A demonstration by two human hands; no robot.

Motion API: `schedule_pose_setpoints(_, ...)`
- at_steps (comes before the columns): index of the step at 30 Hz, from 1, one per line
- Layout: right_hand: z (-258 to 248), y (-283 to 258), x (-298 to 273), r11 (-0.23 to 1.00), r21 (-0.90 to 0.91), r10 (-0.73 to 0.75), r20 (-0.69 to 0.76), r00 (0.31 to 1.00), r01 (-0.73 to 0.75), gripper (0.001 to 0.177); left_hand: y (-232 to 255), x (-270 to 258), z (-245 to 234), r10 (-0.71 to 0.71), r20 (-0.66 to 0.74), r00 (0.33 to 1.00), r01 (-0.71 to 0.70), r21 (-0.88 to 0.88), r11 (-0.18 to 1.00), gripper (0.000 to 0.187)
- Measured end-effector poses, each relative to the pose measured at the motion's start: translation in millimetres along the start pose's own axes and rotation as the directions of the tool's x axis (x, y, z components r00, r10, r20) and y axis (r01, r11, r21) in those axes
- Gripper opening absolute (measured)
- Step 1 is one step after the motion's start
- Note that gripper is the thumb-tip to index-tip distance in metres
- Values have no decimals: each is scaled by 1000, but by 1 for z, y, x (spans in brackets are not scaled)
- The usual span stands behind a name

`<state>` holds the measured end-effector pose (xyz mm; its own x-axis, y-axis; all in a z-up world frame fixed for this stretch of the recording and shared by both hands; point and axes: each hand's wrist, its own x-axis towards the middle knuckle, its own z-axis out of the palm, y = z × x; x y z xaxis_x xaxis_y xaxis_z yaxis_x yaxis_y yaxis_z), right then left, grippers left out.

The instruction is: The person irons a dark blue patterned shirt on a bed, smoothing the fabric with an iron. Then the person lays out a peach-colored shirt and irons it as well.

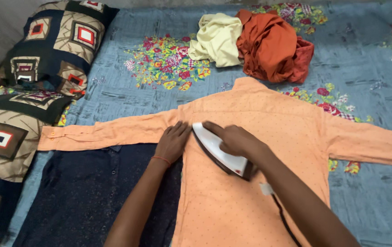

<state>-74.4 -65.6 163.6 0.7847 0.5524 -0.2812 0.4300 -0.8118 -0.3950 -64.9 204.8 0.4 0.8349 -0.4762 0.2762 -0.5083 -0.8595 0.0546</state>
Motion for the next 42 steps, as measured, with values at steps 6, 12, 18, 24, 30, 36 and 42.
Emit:
schedule_pose_setpoints(6, 12, -15, -54, 999, 17, 32, 98, 995, -34, 86, -19, -18, -4, -47, 8, 999, 48, -205, 978, 48)
schedule_pose_setpoints(12, 8, -42, -10, 995, 32, 95, 35, 995, -96, 85, -21, -18, 4, -67, -4, 998, 63, -269, 961, 45)
schedule_pose_setpoints(18, 13, -43, -24, 1000, -5, 25, 37, 999, -25, 86, -25, -13, 9, -32, 10, 999, 34, -162, 986, 49)
schedule_pose_setpoints(24, 33, -51, -91, 994, 34, 98, 96, 991, -102, 83, -28, -18, 6, -46, 8, 999, 46, -228, 973, 49)
schedule_pose_setpoints(30, 37, -63, -72, 983, 70, 170, 1, 985, -169, 83, -7, -12, -9, -45, -84, 995, 41, -44, 998, 49)
schedule_pose_setpoints(36, 33, -68, -67, 997, 21, 79, -10, 997, -79, 82, 32, -31, -27, -132, -68, 989, 97, -373, 923, 26)
schedule_pose_setpoints(42, 52, -75, -104, 998, 36, 47, 72, 996, -50, 84, 30, -50, -18, -166, -166, 972, 76, -449, 891, 27)
